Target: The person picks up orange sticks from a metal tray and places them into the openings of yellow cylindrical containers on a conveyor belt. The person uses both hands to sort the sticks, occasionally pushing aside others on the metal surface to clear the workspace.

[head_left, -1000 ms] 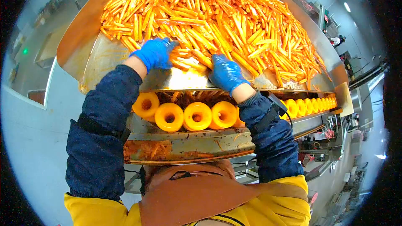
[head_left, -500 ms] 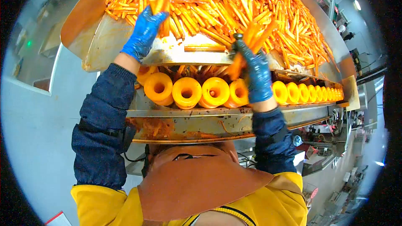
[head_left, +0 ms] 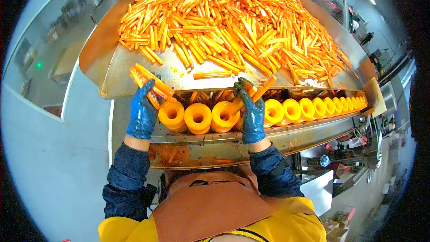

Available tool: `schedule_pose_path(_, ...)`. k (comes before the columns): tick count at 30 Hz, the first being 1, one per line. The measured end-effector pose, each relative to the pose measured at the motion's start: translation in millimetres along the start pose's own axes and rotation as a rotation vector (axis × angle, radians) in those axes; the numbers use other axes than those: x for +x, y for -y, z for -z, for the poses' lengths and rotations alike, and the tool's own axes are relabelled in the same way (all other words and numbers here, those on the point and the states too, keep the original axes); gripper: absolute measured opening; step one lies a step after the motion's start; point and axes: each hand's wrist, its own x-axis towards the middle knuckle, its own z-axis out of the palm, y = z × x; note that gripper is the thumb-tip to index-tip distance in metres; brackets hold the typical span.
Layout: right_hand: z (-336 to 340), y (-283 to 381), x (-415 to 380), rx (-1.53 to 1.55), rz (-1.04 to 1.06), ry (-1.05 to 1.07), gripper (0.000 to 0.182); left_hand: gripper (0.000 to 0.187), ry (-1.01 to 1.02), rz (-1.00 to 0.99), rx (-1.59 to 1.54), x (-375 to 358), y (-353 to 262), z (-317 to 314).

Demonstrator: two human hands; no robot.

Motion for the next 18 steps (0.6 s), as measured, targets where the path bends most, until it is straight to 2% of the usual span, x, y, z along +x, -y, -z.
schedule_pose_path(3, -9.7, -20.9, -2.4, -0.053, -0.056, 0.021, 0.036, 0.036, -0.058, 0.066, -0.081, 0.6, 15.5, 12.1)
schedule_pose_path(4, -29.9, -17.3, -4.3, -0.012, 0.034, 0.124, 0.032, 0.036, -0.08, 0.084, -0.09, -2.6, 17.8, 13.3)
schedule_pose_path(5, -33.3, -38.4, -8.7, 0.042, 0.032, 0.123, 0.029, 0.036, -0.072, 0.078, -0.085, -7.1, 18.4, 13.3)
schedule_pose_path(7, -22.1, -67.3, -9.3, -0.157, -0.115, 0.143, 0.029, 0.034, -0.083, 0.051, -0.029, -16.0, 17.6, 13.1)
schedule_pose_path(8, -18.8, -70.5, -10.7, -0.147, -0.105, 0.145, 0.029, 0.032, -0.131, 0.052, -0.015, -19.1, 15.4, 11.6)
schedule_pose_path(10, -8.9, -68.4, -12.7, -0.376, -0.088, 0.19, 0.029, 0.035, -0.122, 0.044, -0.016, -24.5, 10.0, 19.4)
schedule_pose_path(13, 6.0, -57.7, -8.3, -0.407, -0.145, 0.224, 0.027, 0.039, -0.159, 0.061, -0.005, -38.2, 3.6, 25.7)
schedule_pose_path(14, 1.7, -42.1, -10.3, -0.412, -0.175, 0.175, 0.025, 0.039, -0.147, 0.07, 0.038, -42.6, 1.5, 23.2)
schedule_pose_path(17, 3.7, -36.5, -11.1, -0.328, -0.092, 0.147, 0.024, 0.04, -0.169, 0.129, 0.02, -41.2, 6.0, 30.1)
schedule_pose_path(18, 6.8, -40.5, -11.3, -0.307, -0.122, 0.139, 0.026, 0.039, -0.154, 0.081, 0.057, -43.9, 10.1, 35.0)
